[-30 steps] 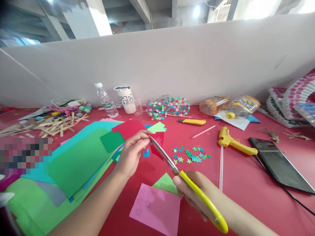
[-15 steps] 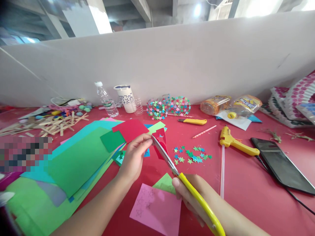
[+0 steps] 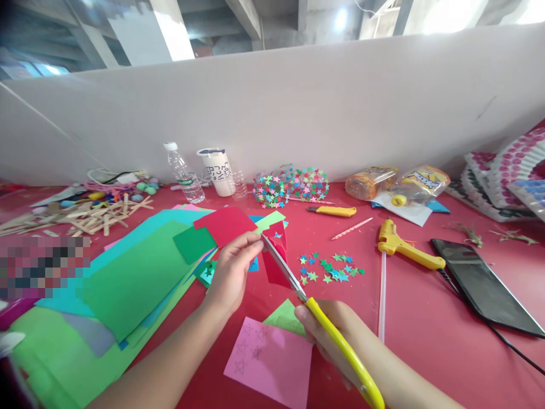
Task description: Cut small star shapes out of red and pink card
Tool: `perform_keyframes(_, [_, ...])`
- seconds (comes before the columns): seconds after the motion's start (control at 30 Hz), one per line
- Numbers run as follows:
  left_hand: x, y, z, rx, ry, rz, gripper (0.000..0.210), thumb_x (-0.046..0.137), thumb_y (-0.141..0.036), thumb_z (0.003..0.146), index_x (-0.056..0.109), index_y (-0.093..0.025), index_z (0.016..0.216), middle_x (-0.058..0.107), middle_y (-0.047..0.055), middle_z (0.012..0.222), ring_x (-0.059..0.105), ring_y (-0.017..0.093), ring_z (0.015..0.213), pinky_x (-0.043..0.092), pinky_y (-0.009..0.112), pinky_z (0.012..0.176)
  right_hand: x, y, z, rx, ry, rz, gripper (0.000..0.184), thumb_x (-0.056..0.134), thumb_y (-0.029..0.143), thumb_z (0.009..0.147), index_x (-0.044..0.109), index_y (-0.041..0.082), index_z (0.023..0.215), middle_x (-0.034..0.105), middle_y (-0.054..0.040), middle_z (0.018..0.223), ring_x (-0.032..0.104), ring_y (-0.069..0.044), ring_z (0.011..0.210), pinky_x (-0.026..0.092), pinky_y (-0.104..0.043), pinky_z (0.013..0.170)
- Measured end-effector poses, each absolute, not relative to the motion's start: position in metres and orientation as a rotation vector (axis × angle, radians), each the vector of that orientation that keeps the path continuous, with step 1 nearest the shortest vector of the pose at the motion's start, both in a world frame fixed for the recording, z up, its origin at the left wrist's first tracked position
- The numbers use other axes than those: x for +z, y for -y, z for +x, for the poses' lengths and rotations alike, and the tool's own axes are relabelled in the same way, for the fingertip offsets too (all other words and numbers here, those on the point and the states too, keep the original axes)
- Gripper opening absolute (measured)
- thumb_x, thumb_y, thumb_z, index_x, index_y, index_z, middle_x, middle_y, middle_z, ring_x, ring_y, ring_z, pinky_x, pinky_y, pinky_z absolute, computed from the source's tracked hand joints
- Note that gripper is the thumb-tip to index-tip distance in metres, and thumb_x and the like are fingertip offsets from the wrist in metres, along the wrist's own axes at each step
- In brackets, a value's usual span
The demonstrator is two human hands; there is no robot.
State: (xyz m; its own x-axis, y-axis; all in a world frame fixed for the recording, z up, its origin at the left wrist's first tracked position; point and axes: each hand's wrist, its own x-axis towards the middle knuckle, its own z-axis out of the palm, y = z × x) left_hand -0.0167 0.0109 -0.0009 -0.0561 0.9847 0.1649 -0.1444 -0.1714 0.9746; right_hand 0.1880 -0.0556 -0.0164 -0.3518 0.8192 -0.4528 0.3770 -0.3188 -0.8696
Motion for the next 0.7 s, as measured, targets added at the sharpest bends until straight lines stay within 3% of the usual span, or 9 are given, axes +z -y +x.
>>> perform_keyframes(0.2, [-0.003, -0.011, -0.016, 1.443, -1.017, 1.169, 0.01, 0.068, -0.029, 0.083, 0.07, -0.022, 0.076, 0.059, 0.0, 0.077, 0.054, 0.018, 0.084, 0.041, 0.029, 0.084, 0.004, 0.054, 0.185, 1.683, 1.663, -1.575, 0.069, 0.037, 0.09, 0.081, 0.043, 0.023, 0.069, 0.034, 0.0123, 0.043, 0.025, -0.002, 0.028, 0.021, -0.016, 0.029])
perform_keyframes(0.47, [-0.004, -0.012, -0.015, 1.458, -0.938, 1.006, 0.009, 0.074, -0.024, 0.076, 0.071, -0.02, 0.069, 0.064, -0.001, 0.073, 0.056, 0.016, 0.08, 0.04, 0.027, 0.086, -0.003, 0.046, 0.188, 1.475, 1.589, -1.556, 0.059, 0.044, 0.081, 0.081, 0.041, 0.025, 0.064, 0.035, 0.0111, 0.041, 0.031, -0.006, 0.03, 0.025, -0.018, 0.032])
perform_keyframes(0.6, [-0.008, -0.008, -0.007, 1.321, -0.885, 0.952, 0.009, 0.075, -0.026, 0.077, 0.074, -0.02, 0.071, 0.068, 0.0, 0.076, 0.057, 0.015, 0.083, 0.04, 0.028, 0.088, 0.001, 0.042, 0.189, 1.341, 1.583, -1.555, 0.043, 0.054, 0.061, 0.083, 0.041, 0.026, 0.063, 0.038, 0.0105, 0.035, 0.038, -0.009, 0.032, 0.031, -0.022, 0.04])
perform_keyframes(0.7, [-0.013, -0.005, -0.003, 1.221, -0.843, 0.991, 0.009, 0.074, -0.028, 0.081, 0.074, -0.021, 0.076, 0.068, -0.001, 0.08, 0.057, 0.015, 0.084, 0.041, 0.027, 0.088, 0.006, 0.041, 0.186, 1.357, 1.566, -1.591, 0.033, 0.055, 0.046, 0.082, 0.041, 0.026, 0.06, 0.037, 0.0112, 0.032, 0.035, -0.009, 0.031, 0.032, -0.023, 0.041])
